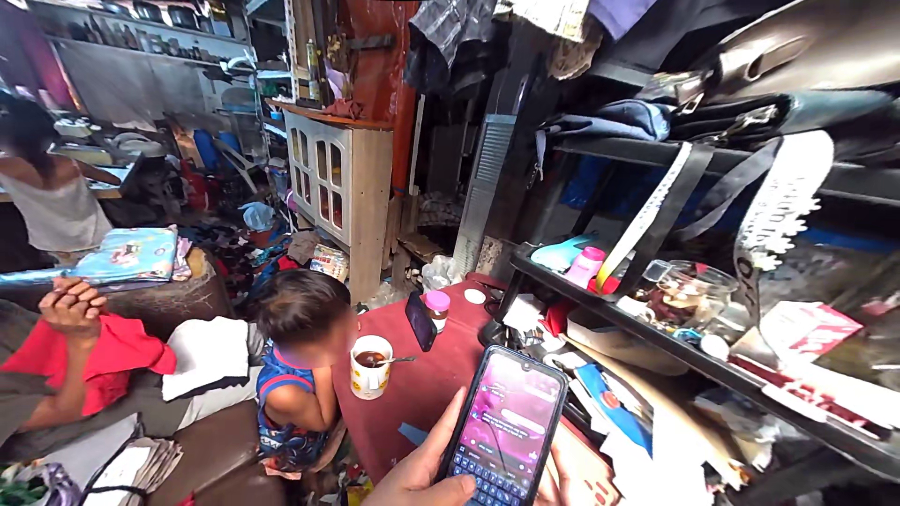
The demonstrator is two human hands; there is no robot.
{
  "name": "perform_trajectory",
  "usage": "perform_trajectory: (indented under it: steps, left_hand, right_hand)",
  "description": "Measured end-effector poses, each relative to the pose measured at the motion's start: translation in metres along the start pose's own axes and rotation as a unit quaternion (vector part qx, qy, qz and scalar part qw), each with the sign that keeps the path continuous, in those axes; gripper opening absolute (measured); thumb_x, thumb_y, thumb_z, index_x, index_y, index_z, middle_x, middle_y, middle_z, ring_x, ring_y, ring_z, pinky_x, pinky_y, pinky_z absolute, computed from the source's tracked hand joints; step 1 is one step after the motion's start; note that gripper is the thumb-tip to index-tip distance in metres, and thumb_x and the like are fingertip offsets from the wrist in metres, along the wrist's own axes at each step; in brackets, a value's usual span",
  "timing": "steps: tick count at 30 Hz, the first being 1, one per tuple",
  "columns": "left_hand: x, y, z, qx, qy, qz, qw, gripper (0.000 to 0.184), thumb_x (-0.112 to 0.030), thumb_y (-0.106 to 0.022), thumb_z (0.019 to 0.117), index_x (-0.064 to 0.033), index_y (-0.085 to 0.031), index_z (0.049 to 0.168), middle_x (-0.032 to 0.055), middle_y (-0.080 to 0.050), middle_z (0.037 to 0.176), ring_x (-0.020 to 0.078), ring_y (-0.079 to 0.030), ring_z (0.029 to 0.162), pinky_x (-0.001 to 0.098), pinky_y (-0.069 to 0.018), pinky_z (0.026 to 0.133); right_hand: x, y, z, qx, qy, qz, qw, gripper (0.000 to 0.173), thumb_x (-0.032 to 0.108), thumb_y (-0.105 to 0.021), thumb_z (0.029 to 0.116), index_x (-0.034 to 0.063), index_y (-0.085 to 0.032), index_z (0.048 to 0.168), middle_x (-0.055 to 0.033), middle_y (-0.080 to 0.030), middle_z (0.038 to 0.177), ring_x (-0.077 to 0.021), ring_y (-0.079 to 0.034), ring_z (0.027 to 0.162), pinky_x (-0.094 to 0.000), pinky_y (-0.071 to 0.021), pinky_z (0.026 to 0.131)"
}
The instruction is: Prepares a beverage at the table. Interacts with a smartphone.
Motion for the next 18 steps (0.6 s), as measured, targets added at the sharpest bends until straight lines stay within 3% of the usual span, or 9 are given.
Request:
perform_trajectory:
  steps: [10, 13, 18]
  left_hand:
    - [0.0013, 0.001, 0.0008, 0.009, -0.003, -0.014, 1.0, 0.075, -0.004, -0.036, 0.1032, -0.0115, 0.012, 0.161, 0.0072, -0.043, 0.152, 0.0189, -0.062, 0.125, 0.0393, -0.064, 0.082]
    - [0.0013, 0.0004, 0.0, 0.014, -0.004, -0.013, 1.0, 0.079, -0.005, -0.04, 0.1021, -0.0115, 0.012, 0.161, 0.0078, -0.042, 0.152, 0.0199, -0.062, 0.125, 0.0405, -0.064, 0.082]
    - [0.0015, -0.0016, -0.0006, 0.02, -0.005, -0.02, 1.0, 0.084, -0.001, -0.043, 0.0986, -0.0106, 0.012, 0.161, 0.0076, -0.041, 0.154, 0.02, -0.061, 0.127, 0.0407, -0.0636, 0.083]
  right_hand:
    - [0.0017, 0.0001, 0.0005, -0.021, -0.006, 0.004, 1.0, 0.084, -0.017, -0.043, 0.0741, -0.009, -0.003, 0.148, 0.0013, -0.053, 0.145, -0.0035, -0.061, 0.122, -0.0294, -0.0526, 0.105]
    - [0.0002, -0.0003, 0.0005, -0.034, -0.007, 0.003, 0.999, 0.08, -0.016, -0.045, 0.0787, -0.0082, -0.005, 0.148, 0.0022, -0.056, 0.142, -0.0048, -0.063, 0.121, -0.0305, -0.0543, 0.104]
    - [-0.0029, 0.0003, 0.0009, -0.055, -0.005, 0.003, 0.998, 0.073, -0.017, -0.046, 0.0792, -0.0045, -0.013, 0.143, 0.0013, -0.058, 0.14, -0.0058, -0.066, 0.117, -0.0297, -0.057, 0.1]
Point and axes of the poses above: each hand's wrist, its own z-axis towards the middle knuckle, its own y-axis out of the back of the hand, x = y × z, the point moved 5 cm from there along z, towards the middle knuckle
